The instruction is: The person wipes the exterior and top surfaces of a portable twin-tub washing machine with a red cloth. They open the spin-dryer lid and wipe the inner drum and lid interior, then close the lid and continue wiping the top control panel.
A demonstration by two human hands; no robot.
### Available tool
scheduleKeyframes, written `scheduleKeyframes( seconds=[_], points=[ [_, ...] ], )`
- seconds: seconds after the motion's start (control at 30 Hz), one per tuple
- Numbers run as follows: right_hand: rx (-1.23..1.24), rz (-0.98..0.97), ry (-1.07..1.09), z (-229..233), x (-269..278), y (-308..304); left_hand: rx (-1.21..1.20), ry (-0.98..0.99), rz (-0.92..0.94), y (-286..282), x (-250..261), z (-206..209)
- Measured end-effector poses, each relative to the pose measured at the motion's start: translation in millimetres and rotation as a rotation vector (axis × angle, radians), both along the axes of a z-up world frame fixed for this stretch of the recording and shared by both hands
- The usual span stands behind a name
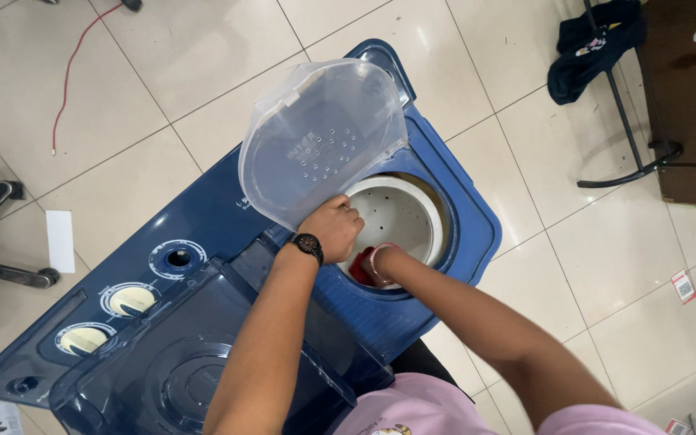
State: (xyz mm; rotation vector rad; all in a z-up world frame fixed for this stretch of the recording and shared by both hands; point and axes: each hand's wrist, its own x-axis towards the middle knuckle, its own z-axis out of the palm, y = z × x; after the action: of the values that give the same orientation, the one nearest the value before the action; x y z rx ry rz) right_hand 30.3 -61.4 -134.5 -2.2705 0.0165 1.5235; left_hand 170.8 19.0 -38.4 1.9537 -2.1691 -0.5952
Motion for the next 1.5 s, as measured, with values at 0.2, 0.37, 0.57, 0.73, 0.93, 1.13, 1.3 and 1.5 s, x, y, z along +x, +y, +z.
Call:
scheduleKeyframes(
  seconds=[0.2,0.37,0.57,0.73,0.93,1.13,1.3,1.5],
  points=[
    [0.596,-1.836,-0.398,-91.9,26.8,5.8,-0.182,-0.025,0.017,-1.3,-1.6,-9.6],
    [0.289,-0.836,-0.237,-114.5,-6.8,0.9,-0.122,-0.03,0.036,-1.9,-2.4,-10.3],
    [-0.449,-0.115,0.103,-119.4,-31.0,-46.4,-0.075,-0.009,0.032,-3.3,-0.1,-6.5],
    [0.082,-0.55,-0.041,-137.9,-4.6,1.9,-0.112,-0.012,0.041,-3.2,-2.4,-12.1],
    [0.529,-1.074,-0.153,-126.0,-5.2,-1.8,-0.076,0.036,0.053,-5.0,-1.4,-4.5],
    [-0.45,-0.042,0.049,-105.1,-17.6,-65.7,-0.129,-0.05,0.033,-5.9,-3.4,-6.2],
    [-0.358,-0.063,0.165,-112.9,-23.1,-33.5,-0.052,-0.044,0.004,-5.9,-1.5,-4.5],
    [0.818,-1.869,-0.152,-114.1,15.3,-5.9,-0.092,-0.039,0.01,-9.0,-4.0,3.5]
  ],
)
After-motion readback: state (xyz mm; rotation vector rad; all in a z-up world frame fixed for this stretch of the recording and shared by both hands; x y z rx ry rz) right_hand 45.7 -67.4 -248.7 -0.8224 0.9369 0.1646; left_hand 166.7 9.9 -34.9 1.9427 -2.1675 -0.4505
